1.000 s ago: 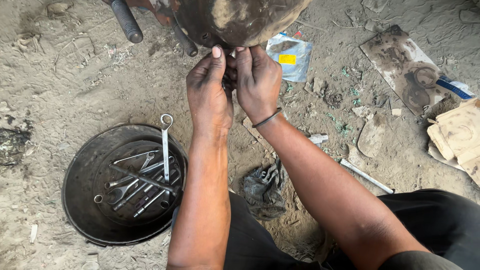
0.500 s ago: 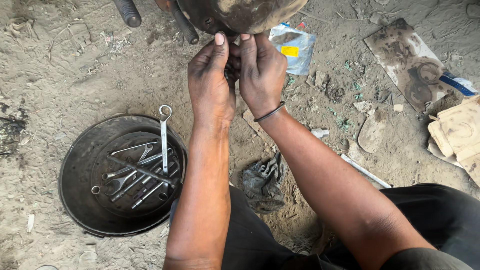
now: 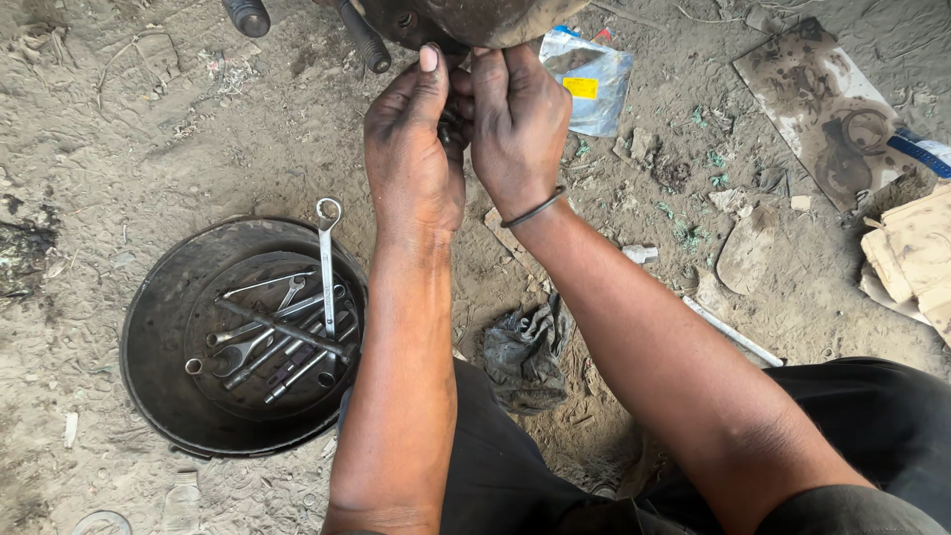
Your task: The person cleans a circular metal part with a rag, then places it onto a larger mechanical assembly. They insert and tighten several bolts by hand to secure the part in place.
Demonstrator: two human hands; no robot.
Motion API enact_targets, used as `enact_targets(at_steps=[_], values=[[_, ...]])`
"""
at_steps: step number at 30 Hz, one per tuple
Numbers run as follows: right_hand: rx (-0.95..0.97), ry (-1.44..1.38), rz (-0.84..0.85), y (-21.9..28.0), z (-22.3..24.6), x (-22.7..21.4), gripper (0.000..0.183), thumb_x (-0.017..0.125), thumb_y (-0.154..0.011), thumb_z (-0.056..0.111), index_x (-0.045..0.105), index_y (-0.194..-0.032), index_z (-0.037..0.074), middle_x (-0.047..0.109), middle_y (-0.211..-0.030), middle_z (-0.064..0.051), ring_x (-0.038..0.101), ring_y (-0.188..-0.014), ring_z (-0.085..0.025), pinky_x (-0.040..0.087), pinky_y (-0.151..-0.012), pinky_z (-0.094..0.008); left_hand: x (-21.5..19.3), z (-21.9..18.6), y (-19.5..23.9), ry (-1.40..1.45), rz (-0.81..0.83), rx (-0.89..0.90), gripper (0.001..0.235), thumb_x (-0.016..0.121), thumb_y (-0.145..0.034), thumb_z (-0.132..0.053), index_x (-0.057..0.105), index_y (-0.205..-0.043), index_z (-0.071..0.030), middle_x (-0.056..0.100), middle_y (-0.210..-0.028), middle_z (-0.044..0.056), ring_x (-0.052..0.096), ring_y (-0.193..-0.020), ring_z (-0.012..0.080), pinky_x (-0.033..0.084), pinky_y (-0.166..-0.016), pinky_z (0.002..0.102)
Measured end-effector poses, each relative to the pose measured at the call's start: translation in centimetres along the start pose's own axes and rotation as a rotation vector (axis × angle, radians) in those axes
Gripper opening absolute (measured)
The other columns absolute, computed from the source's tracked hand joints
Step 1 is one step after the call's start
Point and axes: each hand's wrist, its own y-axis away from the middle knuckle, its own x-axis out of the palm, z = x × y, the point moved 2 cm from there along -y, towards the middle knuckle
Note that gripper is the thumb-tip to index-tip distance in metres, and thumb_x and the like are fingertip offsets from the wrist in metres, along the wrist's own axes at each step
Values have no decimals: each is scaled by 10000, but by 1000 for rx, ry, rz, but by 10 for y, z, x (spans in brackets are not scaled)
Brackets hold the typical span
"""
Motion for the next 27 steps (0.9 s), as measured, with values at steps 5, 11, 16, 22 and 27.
enact_targets(at_steps=[5, 11, 16, 22, 27], values=[[-112, 108, -38, 1, 2, -2, 229, 600, -1123, 209, 624, -1039, -3, 756, -827, -84, 745, -706, -161, 589, -642, -318, -3, 4, 1, -13, -43, -25, 291, 647, -1006, -270, 757, -975, -2, 705, -820, 51, 596, -706, 105, 476, -656, 258], [-37, -8, 5, 2, 3, 0, 208, 577, -1106, 199, 627, -1087, -2, 783, -879, -82, 781, -786, -124, 633, -686, -275, -3, 3, 0, 46, -14, -12, 285, 663, -1029, -256, 732, -1030, 21, 721, -897, 66, 649, -815, 129, 540, -759, 287], [76, -103, 20, 0, -5, 0, 228, 571, -1116, 191, 654, -1026, -2, 783, -848, -73, 761, -756, -113, 639, -666, -281, -3, 1, 1, 75, -32, -61, 242, 661, -1033, -207, 735, -1043, 23, 702, -905, 74, 621, -814, 135, 512, -737, 288], [-60, -68, -5, -1, -4, -1, 178, 582, -1099, 171, 657, -1113, 11, 772, -888, -71, 751, -807, -121, 611, -711, -286, -3, 1, 2, 194, -35, -101, 210, 592, -1022, -87, 697, -1120, 65, 708, -995, 107, 643, -900, 173, 537, -839, 324], [-79, 50, 21, 13, 15, -23, 127, 646, -1115, 143, 619, -1108, 19, 713, -956, -72, 689, -811, -123, 568, -752, -308, -3, -1, 4, 246, -17, -186, 293, 492, -960, -39, 635, -1183, 86, 693, -1093, 163, 669, -987, 239, 565, -890, 402]])
